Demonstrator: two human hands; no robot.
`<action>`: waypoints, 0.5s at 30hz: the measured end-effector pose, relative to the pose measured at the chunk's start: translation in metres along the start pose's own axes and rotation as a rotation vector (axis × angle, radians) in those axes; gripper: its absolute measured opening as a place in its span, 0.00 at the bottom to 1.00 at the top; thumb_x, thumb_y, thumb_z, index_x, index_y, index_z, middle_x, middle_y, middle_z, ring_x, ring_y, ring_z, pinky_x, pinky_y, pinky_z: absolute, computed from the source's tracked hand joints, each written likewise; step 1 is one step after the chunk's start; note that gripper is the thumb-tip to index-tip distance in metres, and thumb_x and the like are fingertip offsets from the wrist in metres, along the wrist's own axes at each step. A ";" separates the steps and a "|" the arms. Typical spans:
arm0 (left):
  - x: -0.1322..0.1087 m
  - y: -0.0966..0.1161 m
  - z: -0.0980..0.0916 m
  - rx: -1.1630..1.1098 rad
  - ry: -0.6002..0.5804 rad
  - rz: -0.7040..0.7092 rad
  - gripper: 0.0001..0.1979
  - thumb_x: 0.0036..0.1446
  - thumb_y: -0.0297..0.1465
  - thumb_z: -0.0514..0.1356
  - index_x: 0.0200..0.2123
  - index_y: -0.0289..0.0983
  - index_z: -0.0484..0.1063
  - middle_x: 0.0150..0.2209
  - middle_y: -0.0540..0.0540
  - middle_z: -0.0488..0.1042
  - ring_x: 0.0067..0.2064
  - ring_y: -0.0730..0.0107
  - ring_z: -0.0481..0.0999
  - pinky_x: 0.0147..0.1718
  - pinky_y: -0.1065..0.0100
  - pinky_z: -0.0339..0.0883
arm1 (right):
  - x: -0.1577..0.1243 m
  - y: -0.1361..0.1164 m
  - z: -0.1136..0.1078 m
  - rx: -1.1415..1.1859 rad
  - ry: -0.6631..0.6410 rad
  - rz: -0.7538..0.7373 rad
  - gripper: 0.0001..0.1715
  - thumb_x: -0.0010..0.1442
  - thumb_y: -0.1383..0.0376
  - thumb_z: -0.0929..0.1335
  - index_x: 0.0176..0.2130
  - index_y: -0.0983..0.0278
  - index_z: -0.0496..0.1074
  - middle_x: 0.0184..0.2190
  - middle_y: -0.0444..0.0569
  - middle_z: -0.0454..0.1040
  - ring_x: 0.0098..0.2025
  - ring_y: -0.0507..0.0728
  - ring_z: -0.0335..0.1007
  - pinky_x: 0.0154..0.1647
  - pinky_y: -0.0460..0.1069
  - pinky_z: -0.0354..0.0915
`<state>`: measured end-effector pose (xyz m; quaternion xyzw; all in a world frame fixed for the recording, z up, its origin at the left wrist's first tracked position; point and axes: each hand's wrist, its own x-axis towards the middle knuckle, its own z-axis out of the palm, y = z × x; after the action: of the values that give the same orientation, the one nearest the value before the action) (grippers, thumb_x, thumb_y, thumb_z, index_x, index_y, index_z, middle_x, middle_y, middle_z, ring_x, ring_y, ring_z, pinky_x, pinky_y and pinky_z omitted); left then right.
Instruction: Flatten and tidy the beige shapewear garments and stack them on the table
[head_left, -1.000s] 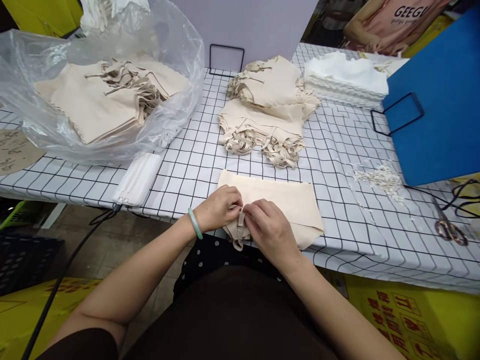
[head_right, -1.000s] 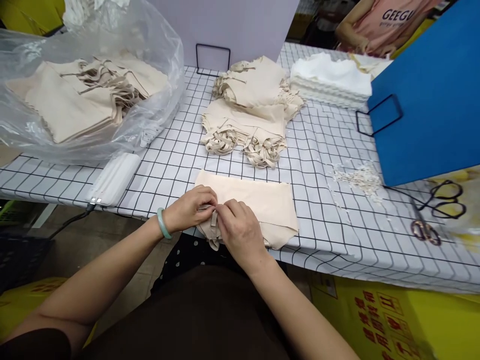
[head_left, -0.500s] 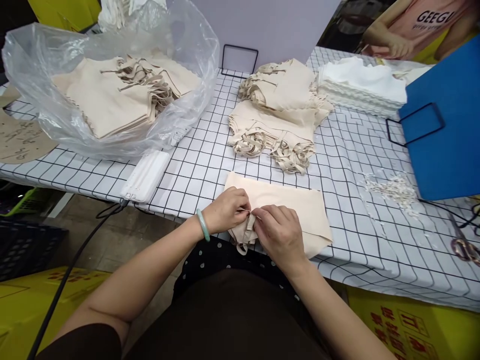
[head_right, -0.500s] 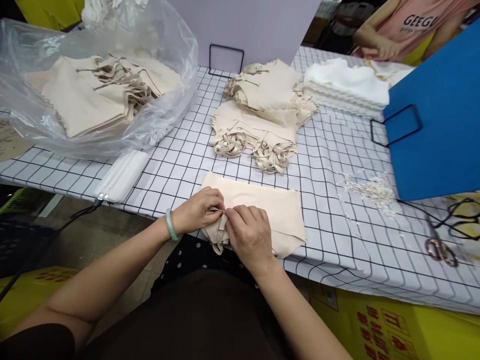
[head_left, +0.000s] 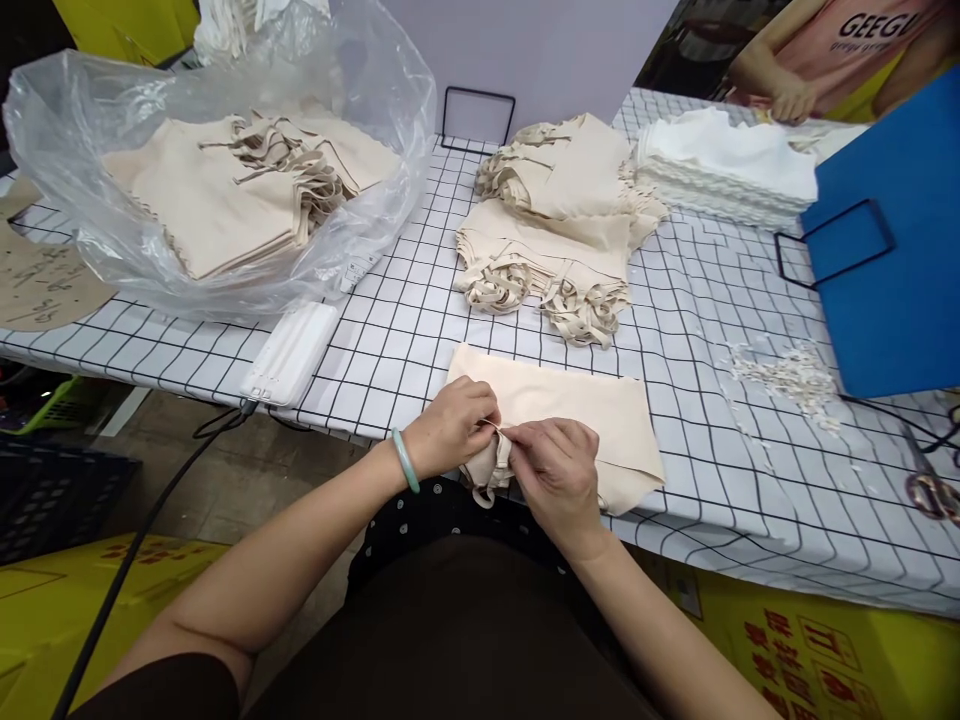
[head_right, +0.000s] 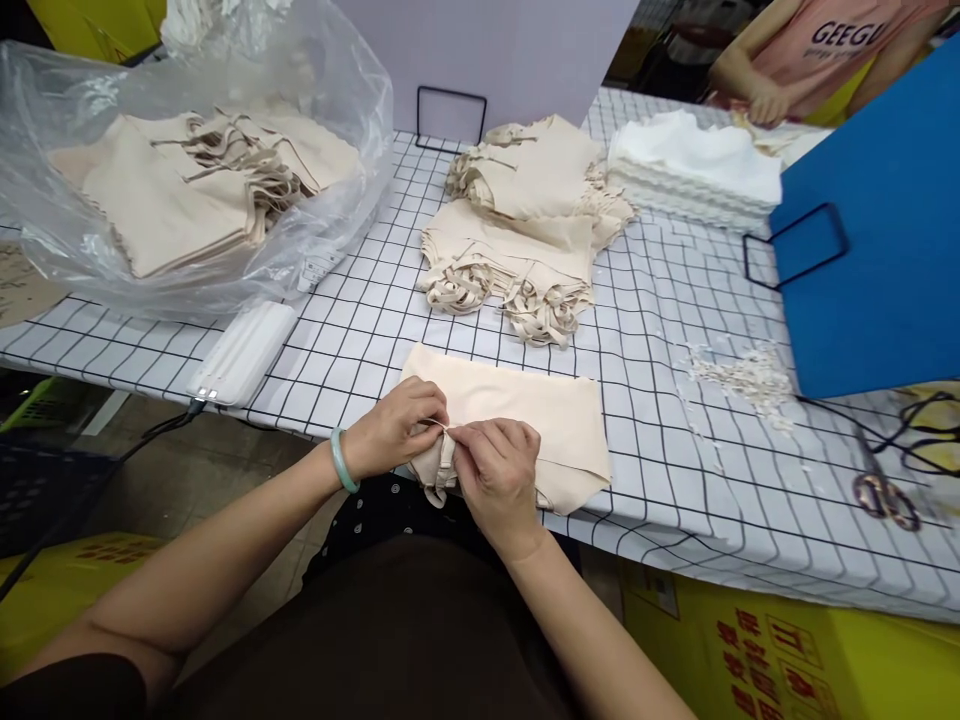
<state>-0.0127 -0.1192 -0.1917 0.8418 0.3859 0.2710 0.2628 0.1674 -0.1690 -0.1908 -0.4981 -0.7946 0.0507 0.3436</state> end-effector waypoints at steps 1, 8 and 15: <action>-0.003 0.001 -0.001 0.026 0.008 0.010 0.06 0.60 0.23 0.56 0.35 0.36 0.72 0.38 0.43 0.75 0.43 0.62 0.71 0.45 0.61 0.68 | -0.004 0.001 -0.005 -0.015 -0.020 -0.026 0.09 0.63 0.71 0.68 0.41 0.58 0.73 0.34 0.45 0.79 0.39 0.57 0.71 0.46 0.56 0.58; -0.028 0.009 -0.022 0.128 0.068 0.078 0.11 0.62 0.26 0.56 0.47 0.37 0.72 0.49 0.40 0.76 0.53 0.57 0.72 0.56 0.53 0.66 | -0.032 0.036 -0.048 -0.121 0.001 -0.040 0.18 0.64 0.69 0.67 0.54 0.59 0.70 0.48 0.54 0.77 0.54 0.64 0.71 0.60 0.64 0.61; -0.014 -0.007 -0.010 0.352 -0.142 -0.044 0.25 0.69 0.37 0.51 0.67 0.41 0.59 0.71 0.43 0.56 0.73 0.52 0.49 0.69 0.43 0.41 | -0.013 0.093 -0.047 -0.231 -0.335 0.050 0.34 0.72 0.55 0.57 0.73 0.54 0.46 0.73 0.49 0.51 0.74 0.63 0.41 0.72 0.68 0.45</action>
<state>-0.0304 -0.1238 -0.1921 0.8831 0.4261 0.1334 0.1442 0.2698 -0.1459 -0.2008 -0.5383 -0.8286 0.0499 0.1458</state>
